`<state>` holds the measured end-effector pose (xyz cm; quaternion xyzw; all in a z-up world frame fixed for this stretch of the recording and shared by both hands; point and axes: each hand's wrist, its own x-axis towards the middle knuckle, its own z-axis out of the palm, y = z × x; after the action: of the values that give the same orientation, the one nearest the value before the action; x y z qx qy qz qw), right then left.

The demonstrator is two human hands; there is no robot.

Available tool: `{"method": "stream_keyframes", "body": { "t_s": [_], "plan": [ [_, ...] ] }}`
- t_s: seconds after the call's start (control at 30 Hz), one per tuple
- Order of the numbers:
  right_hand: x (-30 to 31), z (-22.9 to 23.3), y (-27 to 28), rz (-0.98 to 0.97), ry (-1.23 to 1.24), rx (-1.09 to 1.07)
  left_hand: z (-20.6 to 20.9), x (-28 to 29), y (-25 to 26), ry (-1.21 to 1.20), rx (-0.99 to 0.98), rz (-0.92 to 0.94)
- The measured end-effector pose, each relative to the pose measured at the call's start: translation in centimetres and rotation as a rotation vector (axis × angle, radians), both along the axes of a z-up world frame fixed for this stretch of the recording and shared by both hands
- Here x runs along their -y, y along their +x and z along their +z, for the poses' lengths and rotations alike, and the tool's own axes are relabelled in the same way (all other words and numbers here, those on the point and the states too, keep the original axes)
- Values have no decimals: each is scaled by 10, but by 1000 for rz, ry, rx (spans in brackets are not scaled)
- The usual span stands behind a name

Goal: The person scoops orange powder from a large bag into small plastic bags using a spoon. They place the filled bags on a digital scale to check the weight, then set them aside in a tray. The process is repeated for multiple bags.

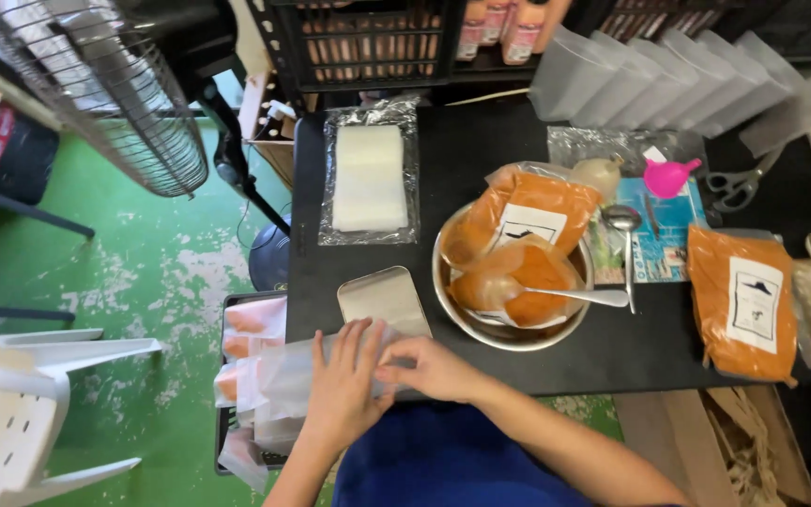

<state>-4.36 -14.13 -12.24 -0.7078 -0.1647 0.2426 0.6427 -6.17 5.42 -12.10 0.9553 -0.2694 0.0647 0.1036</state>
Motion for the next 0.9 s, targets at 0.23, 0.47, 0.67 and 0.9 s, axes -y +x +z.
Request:
{"method": "stream_keyframes", "body": {
  "t_s": [0.23, 0.47, 0.67, 0.9],
  "plan": [
    [48, 1, 68, -351, -1359, 883, -22, -30, 17, -487, -207, 111],
    [88, 50, 62, -257, -1427, 660, 2, -6, 35, -778, -417, 78],
    [100, 168, -6, -405, -1062, 1077, 23, 16, 49, -835, -459, -11],
    [63, 180, -28, -192, -827, 951, 35, 46, 48, -985, -558, -56]
  ]
}}
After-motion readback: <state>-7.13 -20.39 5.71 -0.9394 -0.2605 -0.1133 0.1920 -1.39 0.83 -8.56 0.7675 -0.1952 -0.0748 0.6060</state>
